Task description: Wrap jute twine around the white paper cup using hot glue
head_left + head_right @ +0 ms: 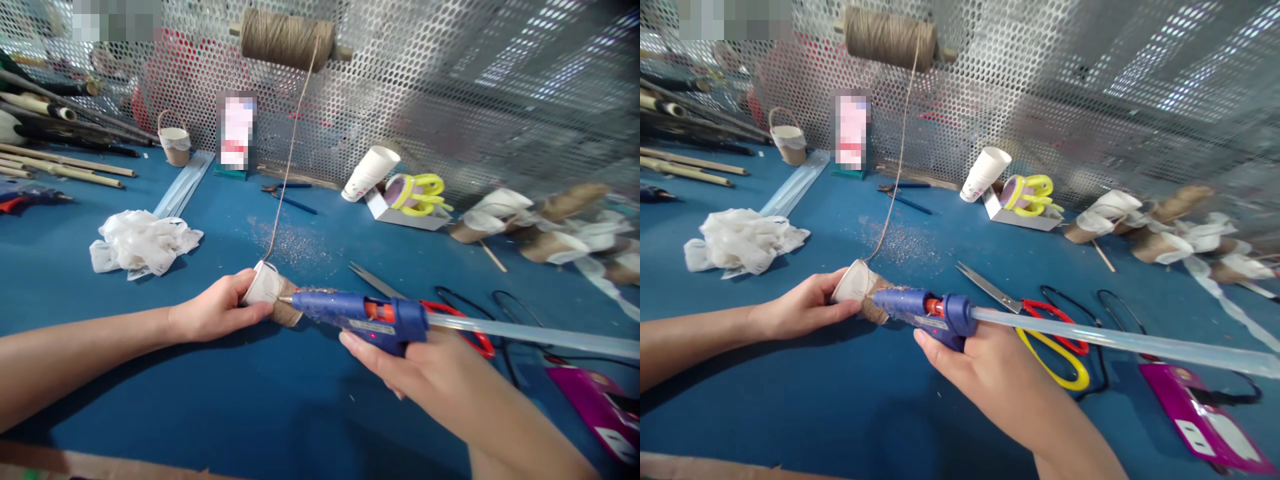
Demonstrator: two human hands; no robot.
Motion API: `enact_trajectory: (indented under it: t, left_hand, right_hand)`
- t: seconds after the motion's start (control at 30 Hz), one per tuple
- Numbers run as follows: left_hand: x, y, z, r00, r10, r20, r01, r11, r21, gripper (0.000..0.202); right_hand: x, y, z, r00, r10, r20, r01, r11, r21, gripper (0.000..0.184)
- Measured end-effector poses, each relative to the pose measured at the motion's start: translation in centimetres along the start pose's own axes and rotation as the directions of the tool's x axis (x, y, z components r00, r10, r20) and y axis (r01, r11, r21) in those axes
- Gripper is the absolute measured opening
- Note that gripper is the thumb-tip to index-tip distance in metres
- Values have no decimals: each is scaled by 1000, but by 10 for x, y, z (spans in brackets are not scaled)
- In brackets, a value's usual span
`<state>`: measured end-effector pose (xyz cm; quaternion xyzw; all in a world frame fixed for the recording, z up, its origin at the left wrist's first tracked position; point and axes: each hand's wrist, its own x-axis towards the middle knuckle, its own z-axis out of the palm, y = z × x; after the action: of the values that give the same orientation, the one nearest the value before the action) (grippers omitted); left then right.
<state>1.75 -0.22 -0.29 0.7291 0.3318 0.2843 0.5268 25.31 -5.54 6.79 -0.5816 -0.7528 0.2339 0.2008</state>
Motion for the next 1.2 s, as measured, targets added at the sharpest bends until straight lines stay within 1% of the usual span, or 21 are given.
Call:
enact_trajectory:
  t: [0.07, 0.13, 0.2, 0.27, 0.3, 0.33, 0.4, 0.47, 0.53, 0.6, 0.67, 0.73, 0.8, 0.87, 0.97, 1.07, 1.13, 1.2]
  left_hand:
    - [0, 0, 0, 1000, -2, 2, 2, 1000, 1, 27]
    - [-1, 1, 0, 1000, 4, -3, -4, 1000, 10, 26]
    - [-2, 1, -1, 999, 25, -21, -24, 999, 33, 24]
    - [-2, 3, -2, 997, 65, -33, -62, 996, 70, 22]
    - [-3, 4, -2, 995, 89, -35, -85, 992, 95, 21]
    - [-3, 5, -3, 993, 114, -37, -109, 987, 120, 20]
    - [-4, 8, -4, 985, 164, -44, -155, 974, 167, 18]
    - [-4, 10, -5, 976, 214, -50, -199, 958, 206, 16]
    - [-5, 11, -6, 964, 259, -52, -239, 940, 243, 13]
    - [-6, 11, -6, 955, 292, -57, -267, 925, 272, 10]
    - [-6, 11, -6, 952, 301, -60, -273, 919, 286, 11]
    - [-7, 11, -6, 955, 291, -57, -263, 920, 289, 12]
    - [-7, 10, -6, 960, 276, -54, -250, 924, 288, 13]
    - [-7, 10, -7, 962, 268, -57, -241, 928, 284, 13]
    - [-6, 8, -7, 959, 271, -77, -240, 928, 285, 11]
    - [-5, 7, -8, 957, 275, -96, -236, 926, 296, 11]
    - [-4, 7, -8, 954, 284, -94, -245, 923, 296, 11]
    - [-4, 9, -8, 947, 314, -72, -281, 914, 292, 10]
  right_hand:
    - [2, -1, -2, 999, 44, 23, -43, 999, -32, 36]
    - [7, -1, -6, 993, 102, 67, -102, 995, -12, 39]
    - [12, 1, -9, 981, 142, 132, -150, 987, 59, 38]
    - [18, 4, -12, 974, 140, 180, -169, 973, 157, 35]
    - [22, 6, -14, 974, 132, 186, -171, 961, 215, 33]
    - [26, 8, -15, 976, 134, 173, -178, 944, 277, 32]
    - [36, 15, -18, 976, 185, 112, -215, 891, 400, 31]
    - [49, 27, -22, 954, 299, 38, -280, 835, 473, 32]
    - [64, 43, -27, 924, 381, -29, -325, 824, 465, 28]
    - [80, 61, -31, 885, 462, -58, -395, 811, 433, 25]
    - [94, 77, -33, 849, 526, -42, -468, 788, 399, 22]
    - [105, 88, -33, 821, 570, -21, -525, 769, 366, 27]
    - [113, 95, -29, 805, 594, -13, -556, 761, 333, 30]
    - [119, 98, -23, 795, 606, -25, -572, 763, 302, 31]
    - [125, 100, -16, 778, 624, -75, -590, 767, 253, 30]
    - [127, 96, -15, 771, 625, -120, -599, 776, 198, 31]
    - [125, 87, -16, 790, 599, -127, -577, 798, 174, 30]
    - [119, 69, -15, 835, 541, -98, -520, 835, 177, 27]
